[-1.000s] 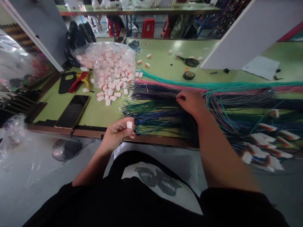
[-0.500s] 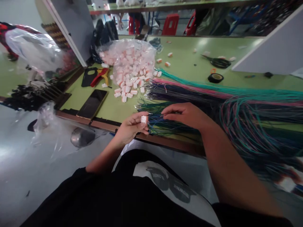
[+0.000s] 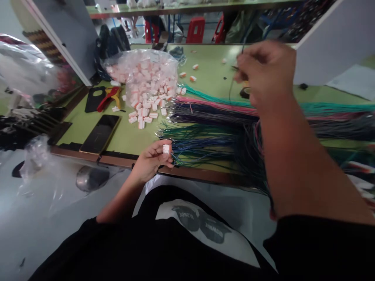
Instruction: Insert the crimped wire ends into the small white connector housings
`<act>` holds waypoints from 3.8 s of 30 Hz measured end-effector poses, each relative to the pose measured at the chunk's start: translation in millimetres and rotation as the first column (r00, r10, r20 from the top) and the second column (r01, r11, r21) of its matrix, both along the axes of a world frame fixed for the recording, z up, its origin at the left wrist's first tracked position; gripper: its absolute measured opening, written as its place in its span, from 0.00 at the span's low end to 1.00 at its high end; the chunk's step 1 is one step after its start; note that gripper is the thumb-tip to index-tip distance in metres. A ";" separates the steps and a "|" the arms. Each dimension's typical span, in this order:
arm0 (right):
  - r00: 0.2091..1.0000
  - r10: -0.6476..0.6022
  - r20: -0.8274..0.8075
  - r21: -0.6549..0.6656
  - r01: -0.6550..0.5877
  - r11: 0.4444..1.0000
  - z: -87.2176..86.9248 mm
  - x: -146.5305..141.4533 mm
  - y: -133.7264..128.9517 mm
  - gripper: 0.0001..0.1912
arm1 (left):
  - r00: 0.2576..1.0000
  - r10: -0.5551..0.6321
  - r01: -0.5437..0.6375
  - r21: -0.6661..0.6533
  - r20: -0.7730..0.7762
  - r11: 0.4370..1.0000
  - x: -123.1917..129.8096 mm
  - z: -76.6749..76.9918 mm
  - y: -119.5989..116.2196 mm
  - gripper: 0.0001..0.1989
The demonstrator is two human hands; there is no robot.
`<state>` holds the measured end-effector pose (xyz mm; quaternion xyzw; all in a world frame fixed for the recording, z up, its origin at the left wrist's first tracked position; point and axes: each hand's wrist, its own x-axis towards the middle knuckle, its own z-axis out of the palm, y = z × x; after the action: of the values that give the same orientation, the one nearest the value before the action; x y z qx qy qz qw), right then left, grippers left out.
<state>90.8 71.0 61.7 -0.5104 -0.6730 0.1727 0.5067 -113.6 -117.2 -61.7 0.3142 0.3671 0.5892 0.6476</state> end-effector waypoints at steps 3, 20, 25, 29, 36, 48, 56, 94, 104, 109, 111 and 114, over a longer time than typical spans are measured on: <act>0.989 0.032 0.144 -0.041 -0.026 0.999 -5.6 -1.6 25.3 0.14 | 1.000 0.001 -0.001 0.004 0.002 1.000 -0.1 -0.6 -1.1 0.21; 0.385 0.342 0.857 -0.399 0.077 0.914 -34.9 71.8 8.7 0.09 | 0.998 -0.052 0.053 0.045 -0.019 0.998 -2.3 -4.3 -4.3 0.14; 0.067 0.284 0.956 -0.292 0.193 0.937 -52.9 72.4 -0.4 0.14 | 0.998 -0.058 0.058 0.020 -0.012 0.998 -2.6 -3.3 -4.8 0.14; 0.035 0.320 0.947 -0.320 0.222 0.921 -53.0 76.4 3.2 0.16 | 0.998 -0.053 0.053 0.029 -0.025 0.998 -2.4 -3.1 -5.2 0.14; 0.091 0.298 0.950 -0.311 0.258 0.915 -51.7 83.0 5.5 0.15 | 0.999 -0.038 0.038 0.016 -0.023 0.999 -1.7 -2.8 -5.7 0.14; 0.723 -0.193 0.663 -0.180 0.405 0.896 -67.2 97.5 40.4 0.10 | 0.998 -0.056 0.057 0.016 -0.015 0.998 -2.6 -4.7 -5.2 0.14; 0.907 0.076 0.415 -0.178 0.000 0.984 -50.5 37.3 9.0 0.09 | 0.995 -0.064 0.064 0.007 0.073 0.998 -0.1 -3.7 0.6 0.16; 0.679 0.591 0.435 -0.223 -0.555 0.801 -78.2 -41.2 -108.1 0.09 | 1.000 0.003 -0.002 -0.061 0.027 0.998 0.9 1.2 4.7 0.17; 0.673 0.511 0.535 -0.139 -0.526 0.839 -84.0 -45.0 -110.7 0.10 | 0.998 0.007 -0.005 -0.040 0.059 0.999 1.5 0.5 4.7 0.18; 0.675 0.470 0.569 -0.067 -0.531 0.845 -91.8 -48.5 -113.9 0.11 | 0.997 0.028 -0.021 -0.085 0.075 0.996 2.9 3.7 5.0 0.20; 0.665 0.458 0.590 -0.035 -0.546 0.837 -94.8 -50.7 -115.0 0.12 | 0.997 0.034 -0.026 -0.108 0.071 0.994 3.2 5.6 4.9 0.21; 0.659 0.476 0.582 -0.027 -0.570 0.821 -96.9 -51.8 -115.8 0.13 | 0.996 0.033 -0.023 -0.124 0.078 0.992 3.0 7.8 5.0 0.21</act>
<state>39.0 -44.8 -35.2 -0.2799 -0.9212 0.0987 0.2516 -110.6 -112.3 -53.9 0.2446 0.3808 0.5864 0.6718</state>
